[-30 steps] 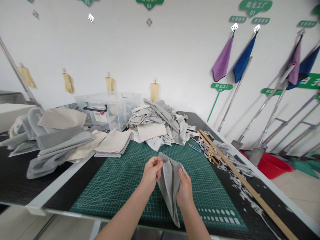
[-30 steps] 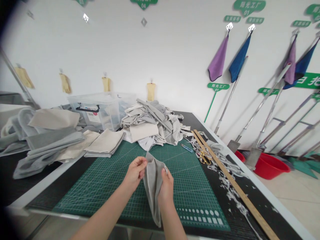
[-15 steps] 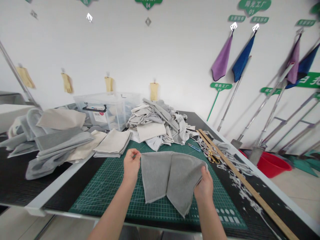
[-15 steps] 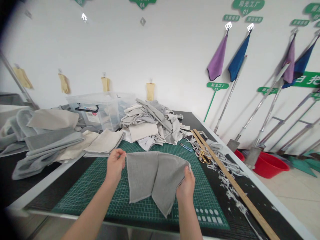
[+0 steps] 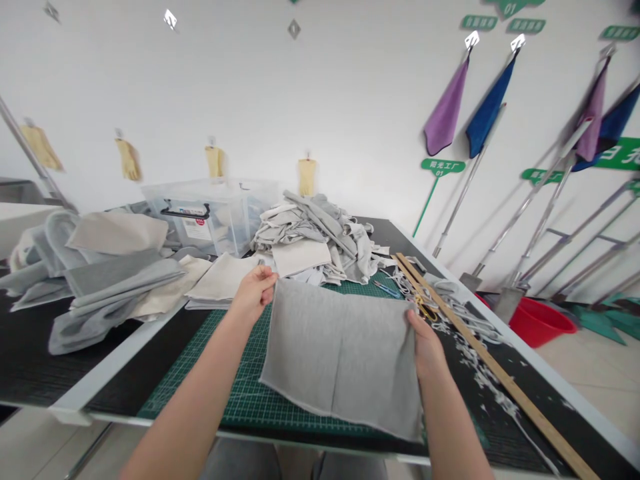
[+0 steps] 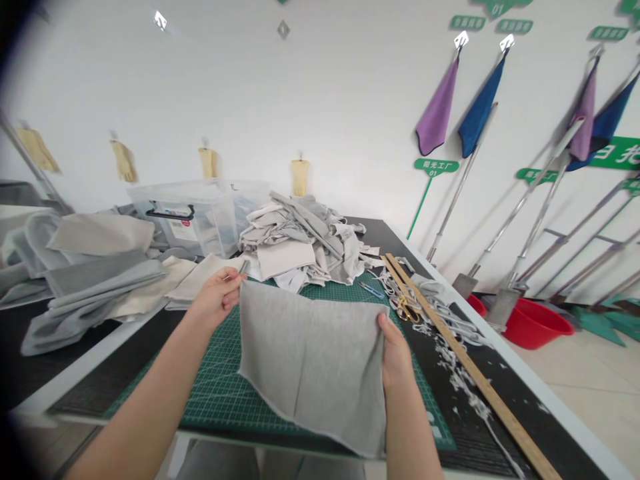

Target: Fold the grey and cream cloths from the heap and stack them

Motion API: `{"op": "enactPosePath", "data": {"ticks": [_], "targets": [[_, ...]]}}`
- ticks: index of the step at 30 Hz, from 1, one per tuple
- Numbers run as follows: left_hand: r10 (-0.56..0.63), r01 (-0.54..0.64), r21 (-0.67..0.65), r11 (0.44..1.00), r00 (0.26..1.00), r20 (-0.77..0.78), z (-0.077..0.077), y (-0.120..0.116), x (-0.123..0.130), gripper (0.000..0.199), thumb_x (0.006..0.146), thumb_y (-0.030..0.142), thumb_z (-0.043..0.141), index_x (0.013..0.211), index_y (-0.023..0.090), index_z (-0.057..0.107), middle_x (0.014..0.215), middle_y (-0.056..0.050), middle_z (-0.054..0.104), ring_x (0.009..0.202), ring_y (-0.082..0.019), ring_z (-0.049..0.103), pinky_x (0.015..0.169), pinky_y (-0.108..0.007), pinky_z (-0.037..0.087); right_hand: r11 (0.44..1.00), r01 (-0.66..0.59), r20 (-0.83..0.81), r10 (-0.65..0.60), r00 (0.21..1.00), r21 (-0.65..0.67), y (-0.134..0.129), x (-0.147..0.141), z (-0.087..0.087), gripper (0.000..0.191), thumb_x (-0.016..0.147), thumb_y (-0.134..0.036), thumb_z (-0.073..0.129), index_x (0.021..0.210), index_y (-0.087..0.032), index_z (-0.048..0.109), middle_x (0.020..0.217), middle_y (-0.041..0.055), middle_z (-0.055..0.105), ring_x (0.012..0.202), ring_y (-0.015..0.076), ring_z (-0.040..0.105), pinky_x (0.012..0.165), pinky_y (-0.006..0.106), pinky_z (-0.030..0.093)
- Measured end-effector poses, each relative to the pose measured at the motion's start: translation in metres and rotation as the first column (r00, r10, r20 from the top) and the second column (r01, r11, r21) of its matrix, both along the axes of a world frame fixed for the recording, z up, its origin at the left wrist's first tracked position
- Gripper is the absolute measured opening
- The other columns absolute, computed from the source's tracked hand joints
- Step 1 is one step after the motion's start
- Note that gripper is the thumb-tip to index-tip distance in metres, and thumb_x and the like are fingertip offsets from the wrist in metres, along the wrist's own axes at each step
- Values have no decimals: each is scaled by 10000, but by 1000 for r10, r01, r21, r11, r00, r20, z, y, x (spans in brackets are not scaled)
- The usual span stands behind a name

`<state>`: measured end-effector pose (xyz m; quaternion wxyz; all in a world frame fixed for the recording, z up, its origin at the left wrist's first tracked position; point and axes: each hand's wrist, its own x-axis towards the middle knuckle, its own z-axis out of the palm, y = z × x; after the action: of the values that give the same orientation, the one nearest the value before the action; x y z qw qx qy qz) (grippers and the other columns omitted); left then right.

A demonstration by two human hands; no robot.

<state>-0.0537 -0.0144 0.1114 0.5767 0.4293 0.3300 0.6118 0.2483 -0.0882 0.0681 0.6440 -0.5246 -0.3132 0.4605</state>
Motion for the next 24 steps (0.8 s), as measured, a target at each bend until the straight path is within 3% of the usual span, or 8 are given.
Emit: {"op": "enactPosePath", "data": {"ticks": [5,9,11,13,15,17,20,24], "targets": [[111,-169,-152,974,936,-334,-44,39,6,259,519,166,589,739,147,455,577,48,478,392,-39,443,382,-154,366,996,85,340,-67,938,-38,24,7,-32,398,579,-362,562,930,-175,578,837,48,631,780,207,552,747,375,380],[70,-73,17,997,819,-570,-71,26,4,294,555,212,581,837,150,523,824,-25,542,595,-89,518,557,-220,418,998,-29,515,52,855,-53,11,5,-57,361,553,-335,586,890,-207,611,972,57,589,837,202,529,804,377,343],[-15,106,85,991,703,-711,-77,8,2,258,622,246,534,864,157,536,874,-38,548,680,-113,523,645,-246,410,976,-183,695,213,687,-119,-2,1,-63,335,600,-350,551,906,-228,612,1035,58,563,928,212,494,836,374,317],[-116,311,81,947,566,-816,-80,-12,1,270,648,267,519,903,181,540,913,-39,549,765,-134,515,715,-264,391,926,-292,834,351,425,-241,-16,-4,-64,358,608,-364,554,953,-277,589,1132,42,505,1034,227,423,875,393,262],[-199,515,28,857,380,-903,-83,-31,0,358,603,296,578,951,221,537,1005,-34,524,888,-165,482,787,-287,358,878,-338,882,422,208,-340,-29,-11,-60,431,535,-370,623,961,-330,573,1200,16,445,1089,247,366,906,426,189],[-221,649,-55,759,177,-959,-90,-44,0,475,506,319,655,962,256,539,1131,-30,456,1026,-212,400,860,-326,301,844,-380,897,435,72,-379,-39,-20,-55,494,463,-345,678,945,-353,571,1205,-1,440,1090,251,362,915,432,153],[-179,693,-123,711,9,-984,-101,-55,-4,511,434,325,693,922,266,552,1271,-16,318,1130,-255,284,901,-362,242,835,-421,917,399,22,-353,-47,-31,-52,292,538,-249,631,824,-301,609,1067,-8,543,982,201,450,852,344,266],[-150,627,-105,772,19,-988,-105,-57,-14,196,567,244,621,760,240,584,1222,16,394,1071,-201,380,852,-292,298,873,-397,945,325,37,-285,-48,-35,-56,167,662,-141,459,677,-236,596,790,-8,595,786,145,505,700,242,348]]}}
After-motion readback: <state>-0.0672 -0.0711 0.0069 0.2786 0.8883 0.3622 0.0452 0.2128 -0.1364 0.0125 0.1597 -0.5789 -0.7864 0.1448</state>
